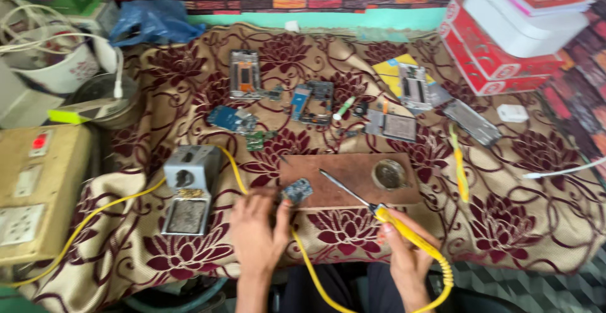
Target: The person uses a soldering iron to apply solder to a small blue circuit board placed on a wooden block. They repeatedly dip the iron into a small container of solder paste and then apply it to various points on the board. The workspace contains several disassembled mobile phone parts and tools.
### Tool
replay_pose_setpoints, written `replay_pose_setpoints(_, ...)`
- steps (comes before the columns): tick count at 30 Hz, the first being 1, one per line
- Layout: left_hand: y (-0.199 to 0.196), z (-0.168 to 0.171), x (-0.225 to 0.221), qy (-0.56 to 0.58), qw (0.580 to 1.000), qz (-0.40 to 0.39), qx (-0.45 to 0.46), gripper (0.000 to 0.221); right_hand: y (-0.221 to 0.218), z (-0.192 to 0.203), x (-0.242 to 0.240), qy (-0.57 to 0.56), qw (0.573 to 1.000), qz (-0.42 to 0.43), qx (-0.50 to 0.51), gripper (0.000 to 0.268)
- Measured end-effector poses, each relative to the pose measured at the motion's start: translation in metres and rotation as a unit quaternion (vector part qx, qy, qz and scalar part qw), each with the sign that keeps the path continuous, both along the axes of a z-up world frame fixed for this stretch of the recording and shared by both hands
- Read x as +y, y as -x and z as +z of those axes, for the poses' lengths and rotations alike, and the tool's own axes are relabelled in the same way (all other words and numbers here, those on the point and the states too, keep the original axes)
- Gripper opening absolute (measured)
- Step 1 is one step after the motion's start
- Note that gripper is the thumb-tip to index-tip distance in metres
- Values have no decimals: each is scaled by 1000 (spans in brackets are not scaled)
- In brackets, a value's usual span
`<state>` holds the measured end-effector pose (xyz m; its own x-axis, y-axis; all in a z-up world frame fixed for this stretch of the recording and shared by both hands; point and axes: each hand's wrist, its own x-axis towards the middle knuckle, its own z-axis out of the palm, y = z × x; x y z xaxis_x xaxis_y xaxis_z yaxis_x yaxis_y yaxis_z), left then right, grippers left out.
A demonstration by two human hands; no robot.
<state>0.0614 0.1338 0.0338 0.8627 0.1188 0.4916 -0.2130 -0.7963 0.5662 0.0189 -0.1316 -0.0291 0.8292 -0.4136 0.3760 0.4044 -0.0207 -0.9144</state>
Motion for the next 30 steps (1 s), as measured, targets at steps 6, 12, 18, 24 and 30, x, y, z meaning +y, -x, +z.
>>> replay_pose_setpoints(6,0,-8,-1,8,1000,8,-21,38,7,7,-1,-75,996,35,14,37)
replay_pose_setpoints(12,0,-4,5,30,999,-12,-36,44,23,34,0,36,997,-32,-60,30)
replay_pose_setpoints(18,-3,-4,7,22,999,-25,-16,46,25,57,-26,142,970,-185,-64,17)
replay_pose_setpoints(24,-5,-3,7,19,999,-25,12,46,17,64,-31,155,964,-215,11,21)
replay_pose_setpoints(30,-4,-6,8,23,999,-19,14,47,13,68,-27,219,954,-202,18,17)
